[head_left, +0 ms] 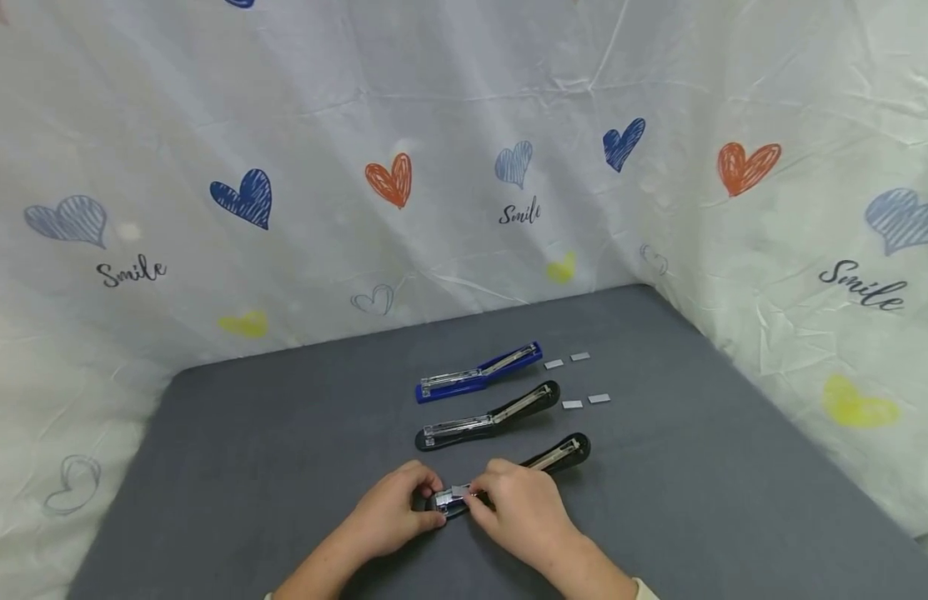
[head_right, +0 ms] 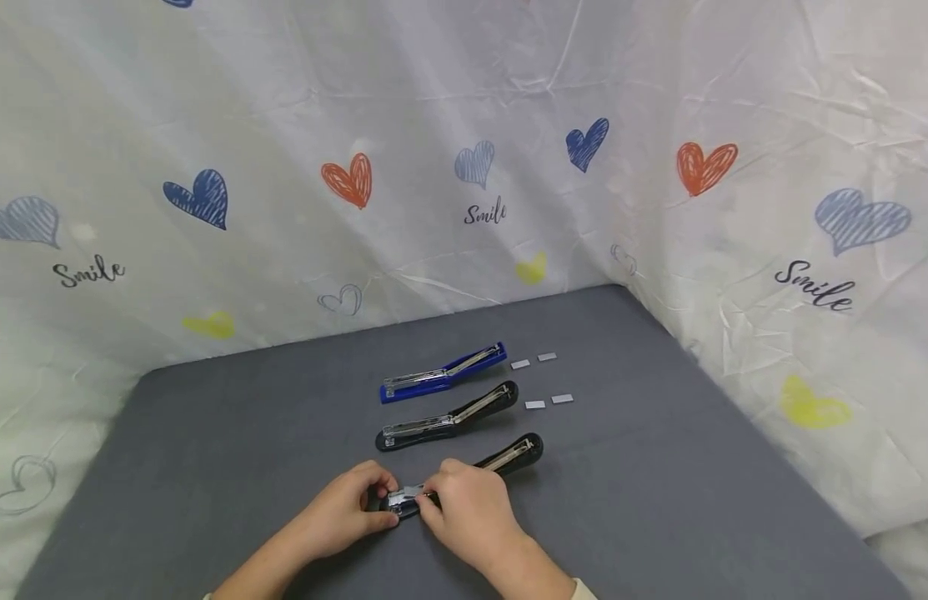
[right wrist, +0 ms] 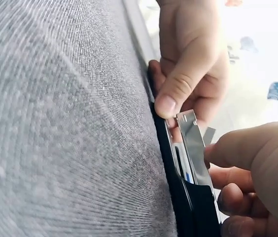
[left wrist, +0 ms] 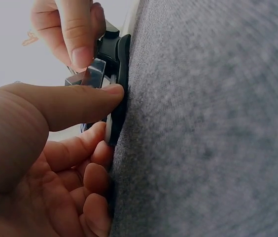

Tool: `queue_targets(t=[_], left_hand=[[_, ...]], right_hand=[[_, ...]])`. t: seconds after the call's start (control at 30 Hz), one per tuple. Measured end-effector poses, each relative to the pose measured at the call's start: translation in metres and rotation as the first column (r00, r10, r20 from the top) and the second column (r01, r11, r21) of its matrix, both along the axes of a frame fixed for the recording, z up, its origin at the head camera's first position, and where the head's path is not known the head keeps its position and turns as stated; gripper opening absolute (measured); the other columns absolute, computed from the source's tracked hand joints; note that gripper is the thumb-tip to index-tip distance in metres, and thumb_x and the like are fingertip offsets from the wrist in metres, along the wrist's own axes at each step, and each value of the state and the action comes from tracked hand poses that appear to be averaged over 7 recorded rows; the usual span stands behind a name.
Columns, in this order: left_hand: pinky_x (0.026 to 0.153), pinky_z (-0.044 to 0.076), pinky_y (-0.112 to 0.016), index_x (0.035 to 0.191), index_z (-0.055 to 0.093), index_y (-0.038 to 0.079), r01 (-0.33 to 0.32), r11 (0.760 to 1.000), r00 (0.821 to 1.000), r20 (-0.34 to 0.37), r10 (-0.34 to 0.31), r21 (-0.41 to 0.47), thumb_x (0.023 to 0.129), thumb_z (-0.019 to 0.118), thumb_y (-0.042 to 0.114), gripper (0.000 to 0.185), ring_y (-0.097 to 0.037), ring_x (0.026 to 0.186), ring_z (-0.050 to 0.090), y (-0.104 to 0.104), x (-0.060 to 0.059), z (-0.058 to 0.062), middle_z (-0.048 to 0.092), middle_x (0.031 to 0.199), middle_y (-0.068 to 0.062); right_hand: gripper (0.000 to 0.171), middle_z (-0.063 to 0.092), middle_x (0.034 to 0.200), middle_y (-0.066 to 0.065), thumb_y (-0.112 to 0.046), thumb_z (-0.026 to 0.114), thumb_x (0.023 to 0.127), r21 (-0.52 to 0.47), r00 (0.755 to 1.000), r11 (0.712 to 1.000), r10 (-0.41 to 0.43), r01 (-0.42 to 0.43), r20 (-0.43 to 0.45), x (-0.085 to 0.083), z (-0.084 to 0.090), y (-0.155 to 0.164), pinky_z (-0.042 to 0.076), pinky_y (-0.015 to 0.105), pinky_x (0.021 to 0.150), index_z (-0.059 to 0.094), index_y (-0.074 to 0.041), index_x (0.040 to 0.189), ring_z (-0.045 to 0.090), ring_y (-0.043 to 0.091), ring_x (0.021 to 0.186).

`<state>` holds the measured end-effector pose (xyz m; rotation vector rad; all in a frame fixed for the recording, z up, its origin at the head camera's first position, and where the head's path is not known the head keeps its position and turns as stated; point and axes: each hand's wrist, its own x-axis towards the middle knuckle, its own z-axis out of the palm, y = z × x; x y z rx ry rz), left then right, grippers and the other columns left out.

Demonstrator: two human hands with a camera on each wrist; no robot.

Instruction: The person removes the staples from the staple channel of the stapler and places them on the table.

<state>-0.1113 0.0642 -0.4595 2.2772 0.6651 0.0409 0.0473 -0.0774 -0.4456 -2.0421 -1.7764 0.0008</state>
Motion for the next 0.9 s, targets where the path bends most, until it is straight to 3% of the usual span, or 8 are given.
queue_targets(t=[0.2,0.37,0.53,0.9], left_hand=[[0.065,0.039,-0.028,0.090,0.061,0.024,0.005,1.000,1.000,0.009,-0.005,0.007,0.072,0.082,0.028,0.028,-0.010,0.075,0.048,0.000,-0.001,-0.004,0.050,0.084,0.009],[0.066,0.040,-0.028,0.090,0.061,0.023,0.011,0.999,1.000,0.009,-0.011,0.034,0.073,0.081,0.028,0.027,-0.010,0.076,0.049,0.004,0.002,-0.004,0.050,0.084,0.009],[0.067,0.040,-0.029,0.090,0.061,0.023,0.010,0.999,1.000,0.001,-0.011,0.052,0.073,0.081,0.028,0.027,-0.010,0.076,0.049,0.006,0.004,-0.001,0.051,0.084,0.008],[0.069,0.041,-0.030,0.091,0.062,0.022,0.017,0.999,1.000,-0.001,-0.017,0.051,0.073,0.081,0.028,0.027,-0.010,0.079,0.049,0.005,0.002,0.001,0.051,0.086,0.008]], right_hand=[[0.018,0.048,0.070,-0.015,-0.038,0.075,0.077,0.007,0.999,1.000,-0.029,0.029,-0.024,-0.001,-0.005,0.000,0.034,0.019,0.045,0.071,-0.021,0.079,0.039,-0.003,0.053],[0.019,0.048,0.077,-0.015,-0.040,0.077,0.076,0.044,1.000,0.999,-0.014,0.014,0.006,0.004,-0.006,0.004,0.037,0.019,0.047,0.070,-0.024,0.081,0.042,-0.002,0.055],[0.019,0.048,0.076,-0.015,-0.043,0.076,0.076,0.049,0.999,0.999,-0.023,0.022,0.028,0.004,-0.004,0.006,0.033,0.019,0.044,0.075,-0.024,0.081,0.038,-0.002,0.050],[0.013,0.048,0.070,-0.020,-0.043,0.075,0.077,0.047,0.985,0.992,-0.112,0.119,-0.133,-0.006,-0.003,0.008,0.034,0.019,0.048,0.073,-0.030,0.077,0.042,-0.005,0.057]])
